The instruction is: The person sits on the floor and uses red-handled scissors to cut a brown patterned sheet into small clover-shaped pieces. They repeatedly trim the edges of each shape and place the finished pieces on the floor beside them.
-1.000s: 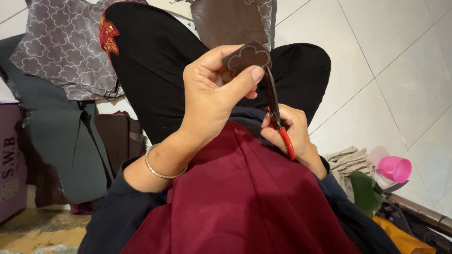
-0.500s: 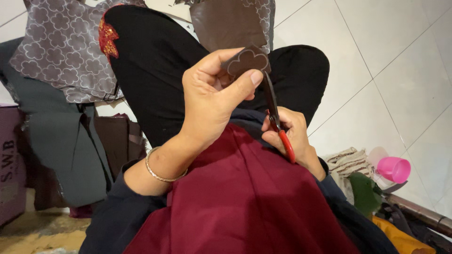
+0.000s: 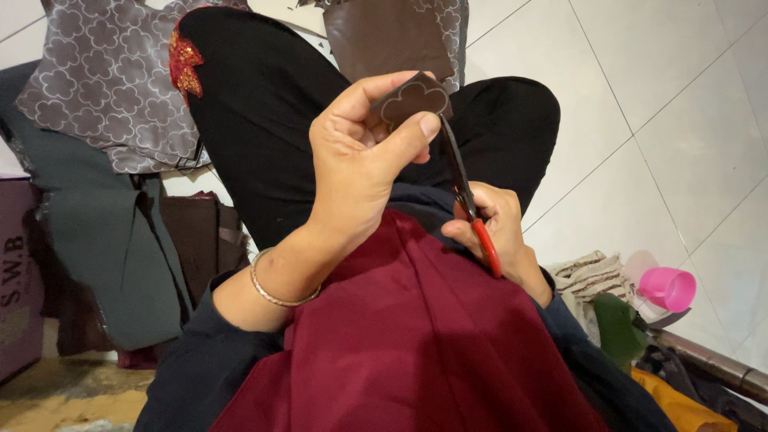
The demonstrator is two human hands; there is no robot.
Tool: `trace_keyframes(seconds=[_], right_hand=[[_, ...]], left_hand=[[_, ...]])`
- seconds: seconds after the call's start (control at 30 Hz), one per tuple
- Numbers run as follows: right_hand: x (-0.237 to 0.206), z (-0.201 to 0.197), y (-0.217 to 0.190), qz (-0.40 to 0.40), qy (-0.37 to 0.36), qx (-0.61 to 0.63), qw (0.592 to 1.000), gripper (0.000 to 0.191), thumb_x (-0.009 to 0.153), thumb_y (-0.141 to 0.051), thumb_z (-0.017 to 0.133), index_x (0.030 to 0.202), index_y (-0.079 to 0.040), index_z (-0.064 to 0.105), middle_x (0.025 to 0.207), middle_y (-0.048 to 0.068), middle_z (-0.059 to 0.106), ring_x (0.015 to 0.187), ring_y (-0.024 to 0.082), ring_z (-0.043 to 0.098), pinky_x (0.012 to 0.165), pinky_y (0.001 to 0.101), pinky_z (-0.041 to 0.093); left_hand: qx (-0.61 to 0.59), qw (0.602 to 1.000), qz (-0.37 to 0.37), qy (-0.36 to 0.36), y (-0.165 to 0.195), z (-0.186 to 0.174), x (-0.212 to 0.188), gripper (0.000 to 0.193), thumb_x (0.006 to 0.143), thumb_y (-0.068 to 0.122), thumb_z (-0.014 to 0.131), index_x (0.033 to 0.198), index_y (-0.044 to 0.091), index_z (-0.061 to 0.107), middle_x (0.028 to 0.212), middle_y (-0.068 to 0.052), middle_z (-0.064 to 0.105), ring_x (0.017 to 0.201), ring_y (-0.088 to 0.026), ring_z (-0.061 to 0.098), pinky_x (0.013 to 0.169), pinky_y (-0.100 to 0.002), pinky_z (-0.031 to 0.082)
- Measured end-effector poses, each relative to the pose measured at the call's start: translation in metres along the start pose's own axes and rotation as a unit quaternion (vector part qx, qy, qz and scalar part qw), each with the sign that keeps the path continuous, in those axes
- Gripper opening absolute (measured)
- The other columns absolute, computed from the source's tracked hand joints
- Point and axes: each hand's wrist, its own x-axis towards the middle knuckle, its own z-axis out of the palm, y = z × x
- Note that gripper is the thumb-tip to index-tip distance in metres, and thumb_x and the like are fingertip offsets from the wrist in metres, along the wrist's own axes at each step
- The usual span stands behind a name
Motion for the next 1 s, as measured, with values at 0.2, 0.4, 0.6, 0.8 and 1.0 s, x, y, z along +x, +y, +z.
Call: trace_keyframes(seconds=[0.2, 0.4, 0.6, 0.8, 1.0], right_hand=[[0.000, 0.001, 0.006, 0.010, 0.000, -0.022, 1.000, 0.066, 0.085, -0.067, 0.073, 0.069, -0.008, 0.047, 0.062, -0.003, 0.041, 0.056, 0.008, 0.038, 0.051, 0.0272, 0.028], [-0.001, -0.018, 0.016, 0.063, -0.049, 0.042, 0.996, 0.060, 0.082, -0.064, 0.078, 0.086, -0.005, 0.064, 0.073, -0.004, 0.053, 0.067, 0.006, 0.049, 0.059, 0.0233, 0.038], [-0.006, -0.027, 0.014, 0.089, 0.009, 0.139, 0.986, 0.061, 0.087, -0.055, 0.081, 0.109, 0.000, 0.066, 0.091, 0.000, 0.063, 0.076, 0.007, 0.053, 0.068, 0.0220, 0.042], [0.031, -0.027, -0.015, 0.049, 0.069, 0.240, 0.967, 0.041, 0.095, -0.037, 0.073, 0.110, 0.001, 0.066, 0.090, 0.003, 0.063, 0.081, 0.011, 0.059, 0.074, 0.0254, 0.046], [0.061, -0.020, -0.050, 0.027, 0.062, 0.233, 0.970, 0.020, 0.101, -0.016, 0.066, 0.094, 0.002, 0.063, 0.075, 0.008, 0.062, 0.067, 0.015, 0.058, 0.065, 0.0273, 0.046]], left_hand=[[0.001, 1.000, 0.004, 0.001, -0.001, 0.000, 0.001, 0.031, 0.100, -0.003, 0.075, 0.129, -0.003, 0.067, 0.102, -0.007, 0.073, 0.089, -0.008, 0.066, 0.075, -0.024, 0.057], [-0.034, 0.998, 0.053, 0.007, 0.001, -0.007, 0.011, 0.030, 0.093, -0.007, 0.073, 0.114, 0.006, 0.054, 0.105, -0.004, 0.068, 0.094, -0.009, 0.069, 0.081, -0.025, 0.060], [-0.004, 0.999, 0.022, -0.039, 0.010, -0.020, 0.021, 0.019, 0.098, -0.010, 0.067, 0.109, 0.002, 0.057, 0.102, -0.010, 0.068, 0.094, -0.016, 0.075, 0.088, -0.030, 0.065], [0.097, 0.983, -0.038, -0.151, 0.011, -0.010, 0.020, 0.030, 0.092, -0.009, 0.070, 0.118, 0.001, 0.058, 0.104, -0.004, 0.068, 0.087, -0.007, 0.068, 0.077, -0.022, 0.058], [0.185, 0.971, -0.040, -0.149, 0.015, -0.009, 0.016, 0.041, 0.087, -0.007, 0.077, 0.114, 0.007, 0.049, 0.089, 0.000, 0.054, 0.077, -0.002, 0.050, 0.064, -0.018, 0.041]])
